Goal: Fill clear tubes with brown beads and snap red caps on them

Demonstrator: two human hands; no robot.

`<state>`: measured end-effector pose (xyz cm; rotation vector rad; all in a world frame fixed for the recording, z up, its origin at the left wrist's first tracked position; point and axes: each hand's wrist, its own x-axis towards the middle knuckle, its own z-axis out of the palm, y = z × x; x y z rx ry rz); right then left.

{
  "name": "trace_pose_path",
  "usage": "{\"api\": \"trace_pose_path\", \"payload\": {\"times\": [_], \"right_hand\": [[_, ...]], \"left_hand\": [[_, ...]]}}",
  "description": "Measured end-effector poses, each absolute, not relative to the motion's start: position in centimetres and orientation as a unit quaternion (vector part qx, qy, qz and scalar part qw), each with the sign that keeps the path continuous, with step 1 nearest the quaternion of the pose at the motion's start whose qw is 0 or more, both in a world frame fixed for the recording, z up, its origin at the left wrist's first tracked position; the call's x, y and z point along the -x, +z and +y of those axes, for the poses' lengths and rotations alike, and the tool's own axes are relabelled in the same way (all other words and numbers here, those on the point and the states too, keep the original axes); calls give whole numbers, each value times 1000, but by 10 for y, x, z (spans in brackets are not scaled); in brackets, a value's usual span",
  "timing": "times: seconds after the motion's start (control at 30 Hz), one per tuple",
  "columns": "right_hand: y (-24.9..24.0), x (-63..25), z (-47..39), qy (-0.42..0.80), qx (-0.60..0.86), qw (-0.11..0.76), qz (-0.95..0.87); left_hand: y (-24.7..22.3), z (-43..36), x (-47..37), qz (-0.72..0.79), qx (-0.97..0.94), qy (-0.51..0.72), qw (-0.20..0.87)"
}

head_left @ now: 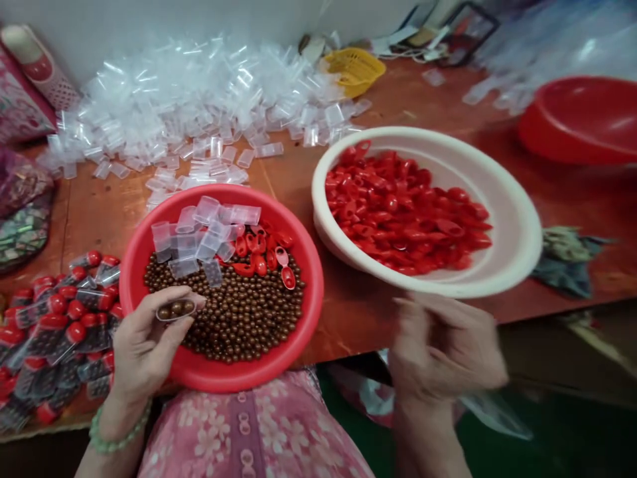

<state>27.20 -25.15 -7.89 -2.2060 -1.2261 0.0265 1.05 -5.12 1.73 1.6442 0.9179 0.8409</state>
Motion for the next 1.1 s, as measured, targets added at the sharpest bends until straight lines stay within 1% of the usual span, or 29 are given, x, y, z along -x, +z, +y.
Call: {"api": "trace_pose_path", "payload": {"times": [0.13, 0.23, 0.37, 0.4, 0.47, 0.5, 0.57, 0.7, 0.8, 0.93, 1.0, 1.1], "right_hand": [[-37, -250, -180, 33, 776, 231, -586], [-16, -237, -127, 51, 712, 161, -682], [-10, -227, -88, 65, 658, 31, -750], [-11, -226, -85, 65, 654, 11, -754], [-15, -225, -82, 70, 647, 0, -760], [-17, -225, -83, 74, 643, 7, -762], [-18, -227, -87, 81, 648, 46, -756], [-7, -232, -100, 127, 674, 193, -702], [6, -234, -107, 177, 667, 298, -660], [14, -231, -109, 243, 629, 398, -623], [15, -227, -108, 277, 621, 438, -588], [17, -221, -108, 319, 639, 484, -506]], "left_hand": [[21, -46, -9, 379, -688, 330, 524], [18, -42, -7, 382, -671, 315, 552], [12, -41, -5, 385, -630, 294, 607], [11, -41, -4, 379, -624, 282, 623], [10, -40, -3, 369, -599, 278, 654], [9, -40, -3, 365, -582, 285, 669], [9, -38, -3, 356, -545, 302, 696], [7, -35, -3, 340, -491, 307, 741], [4, -34, -1, 325, -454, 312, 768], [2, -35, 5, 266, -411, 308, 816], [3, -35, 7, 261, -423, 298, 815], [6, -35, 6, 326, -479, 312, 753]]}}
